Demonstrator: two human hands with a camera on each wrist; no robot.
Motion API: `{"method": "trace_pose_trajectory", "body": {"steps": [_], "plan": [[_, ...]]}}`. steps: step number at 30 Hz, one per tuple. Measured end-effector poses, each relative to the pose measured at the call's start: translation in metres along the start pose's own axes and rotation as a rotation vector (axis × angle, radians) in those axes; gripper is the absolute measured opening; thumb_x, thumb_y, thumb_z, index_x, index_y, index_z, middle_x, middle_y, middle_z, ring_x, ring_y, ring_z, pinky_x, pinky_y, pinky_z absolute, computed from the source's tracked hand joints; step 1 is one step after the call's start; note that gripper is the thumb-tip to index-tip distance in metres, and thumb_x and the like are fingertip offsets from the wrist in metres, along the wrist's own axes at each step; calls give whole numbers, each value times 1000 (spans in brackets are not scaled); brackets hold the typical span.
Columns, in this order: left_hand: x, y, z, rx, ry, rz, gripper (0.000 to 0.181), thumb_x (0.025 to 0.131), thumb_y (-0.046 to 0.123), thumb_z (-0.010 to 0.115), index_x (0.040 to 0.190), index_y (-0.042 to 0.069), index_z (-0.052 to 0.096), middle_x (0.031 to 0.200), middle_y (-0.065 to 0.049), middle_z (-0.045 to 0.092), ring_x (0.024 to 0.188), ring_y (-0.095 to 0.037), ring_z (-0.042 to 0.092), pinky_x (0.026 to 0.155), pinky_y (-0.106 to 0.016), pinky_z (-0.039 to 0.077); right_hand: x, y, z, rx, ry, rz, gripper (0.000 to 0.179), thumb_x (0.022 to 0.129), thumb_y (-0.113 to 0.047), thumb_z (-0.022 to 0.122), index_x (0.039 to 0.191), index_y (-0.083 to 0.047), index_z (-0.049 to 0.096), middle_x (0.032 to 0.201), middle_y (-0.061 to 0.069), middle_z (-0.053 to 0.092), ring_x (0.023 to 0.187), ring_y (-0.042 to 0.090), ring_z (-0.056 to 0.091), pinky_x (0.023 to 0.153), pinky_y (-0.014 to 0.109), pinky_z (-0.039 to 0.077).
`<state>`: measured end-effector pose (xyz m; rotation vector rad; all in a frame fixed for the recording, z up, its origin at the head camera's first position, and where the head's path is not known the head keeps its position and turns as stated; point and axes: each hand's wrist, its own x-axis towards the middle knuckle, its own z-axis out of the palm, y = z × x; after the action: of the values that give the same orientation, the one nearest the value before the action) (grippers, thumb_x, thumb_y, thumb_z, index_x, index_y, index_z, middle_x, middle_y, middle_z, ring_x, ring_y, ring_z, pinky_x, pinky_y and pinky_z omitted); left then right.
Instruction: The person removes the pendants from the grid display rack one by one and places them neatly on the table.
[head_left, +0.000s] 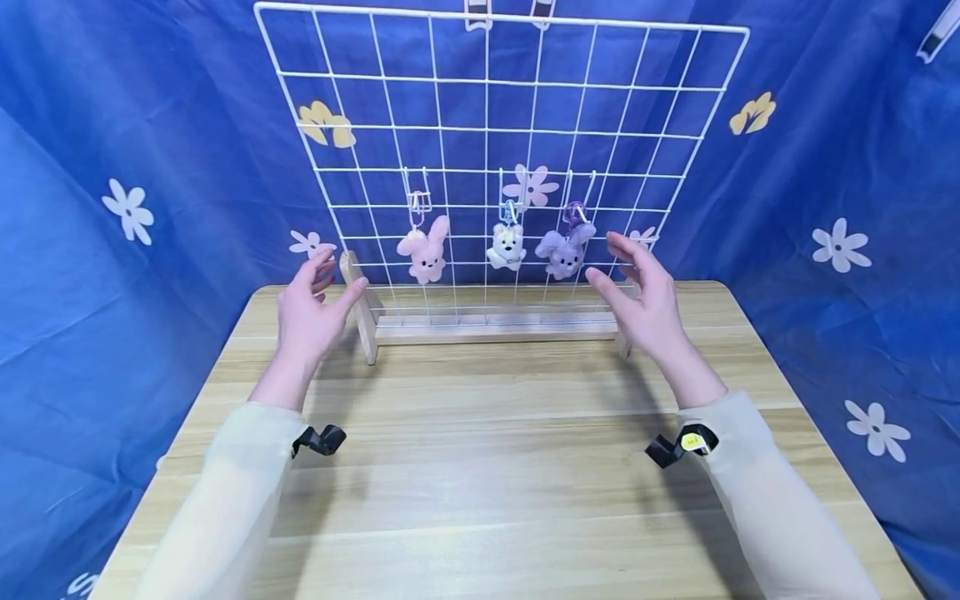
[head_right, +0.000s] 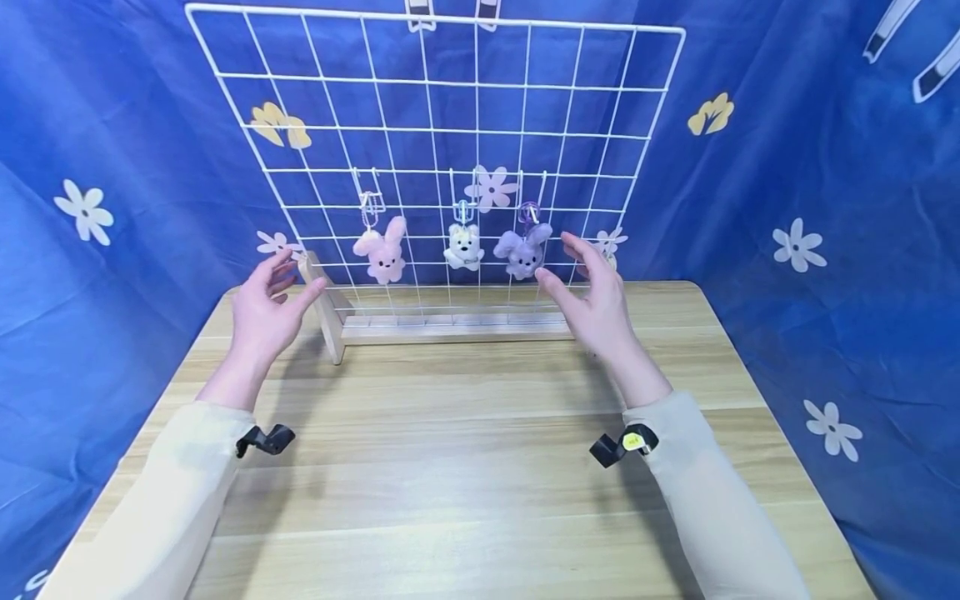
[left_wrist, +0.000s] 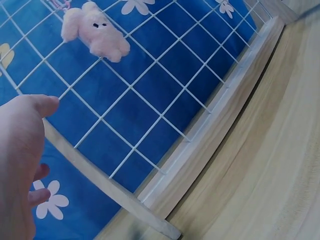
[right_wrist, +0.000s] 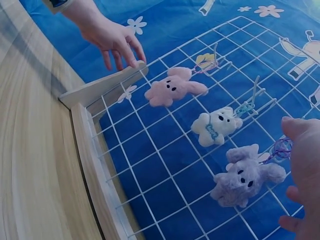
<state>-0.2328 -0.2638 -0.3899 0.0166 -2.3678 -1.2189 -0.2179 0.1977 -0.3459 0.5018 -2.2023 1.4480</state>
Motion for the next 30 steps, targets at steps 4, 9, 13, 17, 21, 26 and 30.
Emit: {"method": "trace_pose_trajectory", "body": {"steps": [4, 9, 13, 17, 21, 26, 30], "plan": [[4, -1, 2, -35, 19, -16, 67, 93, 42, 84, 149, 12, 62, 142, -12, 66, 129, -33, 64, 110, -52, 54, 5, 1, 1, 49, 13, 15, 56, 95, -8, 79, 147, 1, 59, 146, 16, 62, 136, 29, 58, 116, 51, 48], [8, 0, 3, -47, 14, -40, 66, 93, 43, 83, 147, 10, 64, 141, -11, 67, 127, -28, 66, 109, -45, 55, 11, 5, 1, 75, 25, 16, 50, 95, -6, 79, 142, 4, 62, 141, 19, 65, 133, 32, 60, 114, 50, 50], [11, 3, 5, -43, 39, -63, 61, 93, 44, 82, 142, 9, 68, 134, -12, 71, 122, -25, 69, 104, -36, 58, 15, 5, 2, 95, 29, 14, 46, 95, -4, 78, 139, 5, 64, 137, 22, 67, 131, 33, 62, 113, 47, 51], [14, 4, 9, -45, 56, -67, 54, 95, 41, 80, 136, 8, 72, 124, -14, 75, 114, -23, 73, 97, -25, 60, 19, 4, 3, 119, 35, 18, 43, 96, -3, 78, 136, 6, 66, 135, 23, 68, 129, 33, 63, 111, 40, 53], [15, 3, 12, -65, 71, -44, 46, 97, 34, 80, 132, 6, 74, 119, -15, 77, 108, -21, 75, 91, -18, 60, 21, 4, 4, 133, 40, 25, 40, 97, -3, 77, 134, 6, 67, 134, 24, 68, 127, 33, 64, 110, 35, 54], [15, 1, 13, -118, 91, -43, 42, 97, 32, 80, 131, 7, 75, 118, -14, 77, 104, -13, 75, 90, -17, 60, 24, 6, 5, 154, 45, 18, 38, 97, -1, 76, 133, 7, 66, 132, 25, 68, 125, 34, 65, 109, 35, 55], [13, 1, 14, -150, 94, -42, 42, 97, 30, 81, 132, 8, 75, 119, -14, 77, 104, -12, 74, 91, -18, 60, 26, 7, 6, 167, 47, 13, 37, 97, 1, 75, 133, 8, 66, 131, 24, 69, 123, 35, 66, 108, 36, 55]]}}
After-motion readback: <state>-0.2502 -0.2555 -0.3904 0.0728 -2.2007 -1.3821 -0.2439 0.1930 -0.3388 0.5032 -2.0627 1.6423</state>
